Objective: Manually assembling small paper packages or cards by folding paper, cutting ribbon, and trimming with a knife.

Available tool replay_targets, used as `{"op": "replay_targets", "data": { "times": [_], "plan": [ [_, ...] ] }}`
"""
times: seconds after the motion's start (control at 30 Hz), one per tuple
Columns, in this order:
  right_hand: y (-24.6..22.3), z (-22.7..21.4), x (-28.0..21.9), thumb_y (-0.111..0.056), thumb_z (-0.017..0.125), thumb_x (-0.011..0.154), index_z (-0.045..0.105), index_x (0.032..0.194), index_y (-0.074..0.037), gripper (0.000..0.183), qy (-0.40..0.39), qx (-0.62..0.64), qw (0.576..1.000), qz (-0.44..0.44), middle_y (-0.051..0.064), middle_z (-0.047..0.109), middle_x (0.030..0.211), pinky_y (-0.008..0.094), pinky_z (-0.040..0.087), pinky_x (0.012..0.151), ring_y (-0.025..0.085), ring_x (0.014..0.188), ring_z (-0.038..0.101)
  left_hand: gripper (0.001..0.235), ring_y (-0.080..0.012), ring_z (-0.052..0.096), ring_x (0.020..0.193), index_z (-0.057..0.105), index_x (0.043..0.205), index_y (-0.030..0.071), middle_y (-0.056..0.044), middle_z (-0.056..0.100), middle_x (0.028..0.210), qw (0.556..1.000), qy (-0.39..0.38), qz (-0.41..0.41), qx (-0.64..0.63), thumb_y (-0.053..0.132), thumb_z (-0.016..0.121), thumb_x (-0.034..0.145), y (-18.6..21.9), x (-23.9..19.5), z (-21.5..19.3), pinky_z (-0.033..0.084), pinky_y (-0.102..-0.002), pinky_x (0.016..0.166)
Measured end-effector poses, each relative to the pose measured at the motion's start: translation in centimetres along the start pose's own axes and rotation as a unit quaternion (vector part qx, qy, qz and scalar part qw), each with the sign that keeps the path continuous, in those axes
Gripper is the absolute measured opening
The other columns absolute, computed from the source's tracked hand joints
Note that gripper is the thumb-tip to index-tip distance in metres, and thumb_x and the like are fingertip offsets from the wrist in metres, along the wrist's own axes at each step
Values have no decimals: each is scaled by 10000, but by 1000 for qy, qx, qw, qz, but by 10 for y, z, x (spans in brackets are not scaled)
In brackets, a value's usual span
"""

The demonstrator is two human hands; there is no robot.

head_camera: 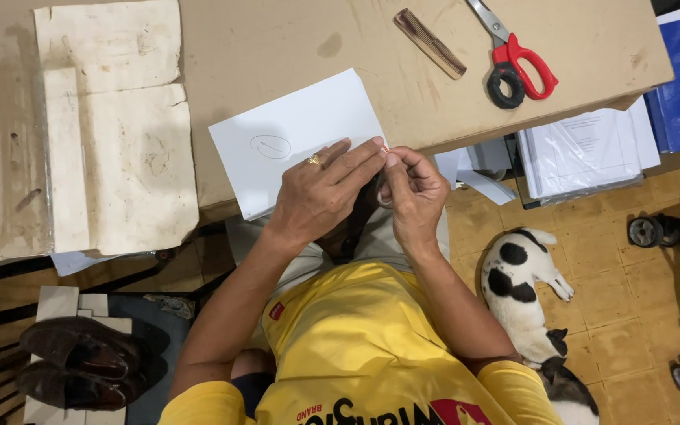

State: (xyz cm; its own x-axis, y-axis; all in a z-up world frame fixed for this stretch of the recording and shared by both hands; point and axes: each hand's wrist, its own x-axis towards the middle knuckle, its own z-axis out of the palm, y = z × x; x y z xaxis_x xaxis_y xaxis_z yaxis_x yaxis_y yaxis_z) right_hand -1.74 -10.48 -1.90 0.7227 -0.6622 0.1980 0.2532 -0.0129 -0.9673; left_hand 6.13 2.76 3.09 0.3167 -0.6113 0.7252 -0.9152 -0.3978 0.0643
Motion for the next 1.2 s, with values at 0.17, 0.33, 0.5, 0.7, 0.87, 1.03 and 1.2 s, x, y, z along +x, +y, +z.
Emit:
{"op": "replay_targets", "data": {
  "times": [0.17, 0.33, 0.5, 0.7, 0.87, 1.03, 1.2],
  "plan": [
    [0, 1, 0, -50, 672, 998, 732, 1070, 66, 149, 2, -1, 1000, 1, 112, 576, 573, 240, 501, 464, 117, 478, 591, 260, -166, 740, 1002, 751, 1224, 260, 113, 704, 1297, 1000, -7, -11, 14, 159, 677, 996, 1, -1, 1, 609, -291, 923],
    [7, -2, -1, -56, 675, 995, 731, 1091, 67, 166, 0, 11, 1000, 3, 160, 620, 607, 260, 540, 478, 149, 501, 621, 284, -165, 743, 1003, 739, 1249, 263, 102, 699, 1309, 1000, -16, 11, 23, 170, 696, 984, -2, -1, 0, 618, -293, 911],
    [3, -1, -1, -47, 678, 987, 732, 1088, 76, 168, 4, 9, 1000, 3, 168, 652, 641, 263, 569, 502, 153, 526, 648, 287, -175, 746, 1000, 739, 1243, 264, 90, 707, 1289, 999, -30, 5, 21, 172, 709, 973, -1, 0, -2, 623, -296, 887],
    [4, -1, -1, -45, 684, 982, 730, 1073, 88, 168, 4, 26, 1000, 6, 192, 676, 698, 284, 585, 508, 161, 554, 662, 259, -179, 757, 949, 751, 1186, 273, 48, 701, 1224, 999, -27, 16, 40, 186, 744, 942, -4, 3, -2, 636, -295, 849],
    [0, 0, -1, -56, 687, 985, 726, 1058, 89, 167, 2, 36, 999, 17, 197, 690, 736, 287, 586, 500, 153, 559, 654, 263, -190, 760, 955, 756, 1178, 253, 15, 692, 1212, 999, -29, 25, 28, 177, 768, 927, -6, 0, -1, 637, -304, 848],
    [5, -2, 0, -68, 674, 988, 722, 1039, 83, 166, 6, 38, 999, 30, 181, 684, 730, 278, 582, 487, 148, 557, 651, 293, -204, 764, 956, 750, 1196, 255, -8, 675, 1209, 999, -37, 20, 11, 158, 765, 920, -5, -1, 0, 639, -326, 848],
    [3, -11, -1, -63, 669, 985, 706, 1002, 60, 129, -12, 20, 999, 37, 104, 617, 644, 235, 541, 489, 113, 538, 612, 297, -196, 760, 929, 743, 1199, 264, 16, 659, 1229, 996, -52, -43, -50, 221, 773, 906, -1, -4, -5, 635, -334, 832]
  ]
}}
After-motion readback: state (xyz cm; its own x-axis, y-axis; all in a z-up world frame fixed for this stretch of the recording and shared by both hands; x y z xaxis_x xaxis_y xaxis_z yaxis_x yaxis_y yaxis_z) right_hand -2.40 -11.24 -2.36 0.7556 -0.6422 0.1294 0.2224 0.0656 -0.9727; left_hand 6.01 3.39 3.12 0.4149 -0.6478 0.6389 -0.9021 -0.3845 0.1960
